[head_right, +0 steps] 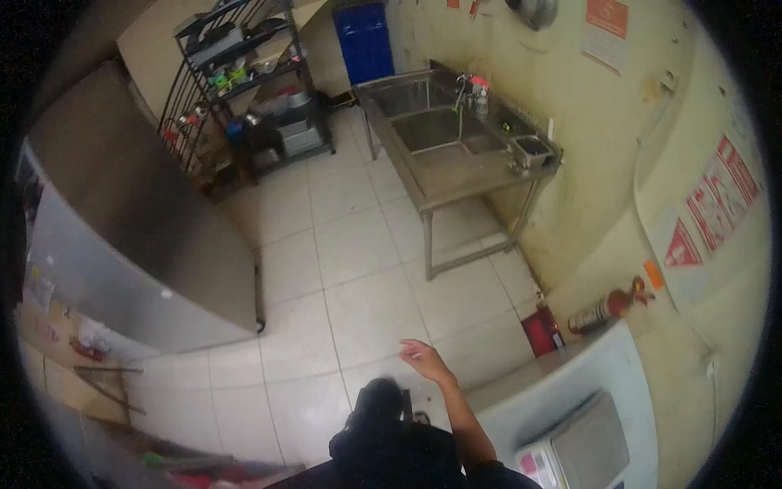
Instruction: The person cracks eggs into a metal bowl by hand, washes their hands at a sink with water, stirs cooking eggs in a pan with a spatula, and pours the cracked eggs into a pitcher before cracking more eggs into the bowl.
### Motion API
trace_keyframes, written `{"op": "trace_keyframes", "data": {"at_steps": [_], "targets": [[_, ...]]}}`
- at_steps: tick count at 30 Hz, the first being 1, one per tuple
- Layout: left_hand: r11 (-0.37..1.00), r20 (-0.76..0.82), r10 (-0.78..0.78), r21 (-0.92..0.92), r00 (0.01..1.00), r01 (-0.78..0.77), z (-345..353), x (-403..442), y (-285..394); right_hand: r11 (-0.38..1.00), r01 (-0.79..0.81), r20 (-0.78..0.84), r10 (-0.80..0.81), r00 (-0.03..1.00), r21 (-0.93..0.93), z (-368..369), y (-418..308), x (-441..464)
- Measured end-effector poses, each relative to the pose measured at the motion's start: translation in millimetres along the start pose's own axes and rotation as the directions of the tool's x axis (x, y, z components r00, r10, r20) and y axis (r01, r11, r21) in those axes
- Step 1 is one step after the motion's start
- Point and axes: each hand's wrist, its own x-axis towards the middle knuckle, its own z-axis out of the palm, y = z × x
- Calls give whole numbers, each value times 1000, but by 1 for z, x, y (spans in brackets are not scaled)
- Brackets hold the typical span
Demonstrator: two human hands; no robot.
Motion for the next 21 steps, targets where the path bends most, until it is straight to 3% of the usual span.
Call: {"op": "trace_keyframes", "data": {"at_steps": [3, 5, 7, 9, 10, 12, 14, 15, 16, 17, 18, 21], "targets": [[999, 29, -33, 21, 999, 32, 10, 103, 106, 991, 103, 33, -107, 994, 88, -31, -20, 158], [998, 48, -32, 46, 998, 30, 9, 174, 184, 986, 143, -40, -147, 988, -89, -53, -31, 245], [997, 73, 5, 71, 997, -10, 6, 244, 270, 994, 79, -103, -87, 991, -79, -67, -34, 327], [992, 87, 77, 89, 993, -85, 1, 312, 358, 990, 43, -176, -66, 982, -134, -99, -46, 390], [984, 89, 147, 91, 985, -155, -6, 349, 404, 979, 144, -225, -174, 959, -143, -110, -40, 425], [946, 81, 314, 53, 946, -319, -18, 427, 502, 983, 131, -272, -162, 949, -128, -145, -62, 478], [850, 47, 527, -40, 848, -526, -27, 507, 627, 982, 161, -314, -185, 931, -103, -181, -90, 541], [774, 27, 630, -112, 776, -624, -27, 545, 693, 972, 150, -395, -211, 894, -179, -204, -118, 561], [695, -1, 717, 82, 697, -715, -22, 533, 797, 957, 137, -473, -247, 846, -255, -227, -140, 587], [657, 57, 743, 128, 667, -743, -20, 523, 888, 957, 144, -491, -255, 833, -252, -250, -149, 619], [648, 30, 761, -80, 648, -758, -11, 542, 951, 959, 95, -540, -229, 810, -265, -275, -152, 648], [634, 49, 771, -146, 635, -759, 17, 560, 1103, 966, 11, -622, -175, 763, -259, -344, -148, 760]]}}
